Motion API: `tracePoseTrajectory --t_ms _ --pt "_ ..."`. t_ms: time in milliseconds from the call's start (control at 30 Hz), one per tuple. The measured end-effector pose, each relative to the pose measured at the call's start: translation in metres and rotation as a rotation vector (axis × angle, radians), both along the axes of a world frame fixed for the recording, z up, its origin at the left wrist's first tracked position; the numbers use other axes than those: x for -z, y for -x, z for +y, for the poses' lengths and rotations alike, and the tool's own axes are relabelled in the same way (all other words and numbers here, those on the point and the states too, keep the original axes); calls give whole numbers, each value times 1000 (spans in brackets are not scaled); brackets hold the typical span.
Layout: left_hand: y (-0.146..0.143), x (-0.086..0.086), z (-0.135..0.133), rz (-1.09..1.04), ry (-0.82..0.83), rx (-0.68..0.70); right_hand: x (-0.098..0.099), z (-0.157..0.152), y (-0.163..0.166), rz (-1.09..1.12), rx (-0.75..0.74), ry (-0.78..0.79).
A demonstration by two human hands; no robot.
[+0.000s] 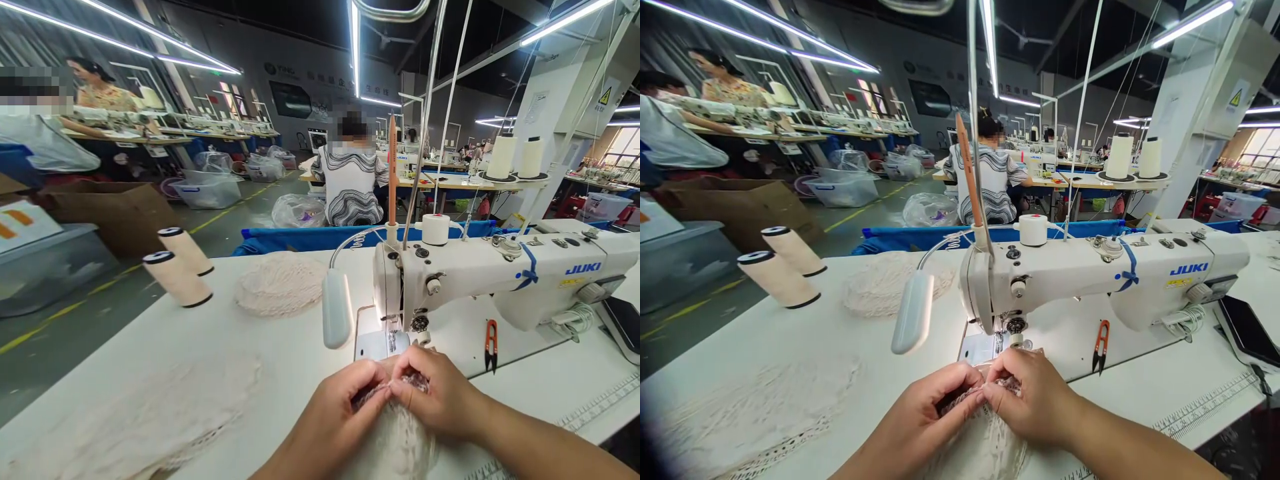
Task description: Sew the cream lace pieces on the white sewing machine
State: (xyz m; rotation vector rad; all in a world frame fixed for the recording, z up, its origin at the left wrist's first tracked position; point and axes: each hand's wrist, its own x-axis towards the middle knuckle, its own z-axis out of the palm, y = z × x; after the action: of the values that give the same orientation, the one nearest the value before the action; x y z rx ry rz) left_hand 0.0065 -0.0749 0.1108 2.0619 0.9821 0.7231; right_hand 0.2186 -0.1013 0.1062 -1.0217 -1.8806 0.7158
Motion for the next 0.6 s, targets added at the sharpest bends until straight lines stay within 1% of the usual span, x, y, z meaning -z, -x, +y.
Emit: tracePoseTrajectory --t_ms 167,333,400,600 --pt "0 0 0 -37 -61 -39 0 -1 1 -2 36 -30" --pt "-2 3 -2 -67 57 -59 1 -2 1 8 56 -73" --pt "-2 4 -3 -65 67 -77 2 -3 1 -5 69 -109" --pt "-5 1 -5 -58 -2 -127 2 -3 1 -18 68 -151"
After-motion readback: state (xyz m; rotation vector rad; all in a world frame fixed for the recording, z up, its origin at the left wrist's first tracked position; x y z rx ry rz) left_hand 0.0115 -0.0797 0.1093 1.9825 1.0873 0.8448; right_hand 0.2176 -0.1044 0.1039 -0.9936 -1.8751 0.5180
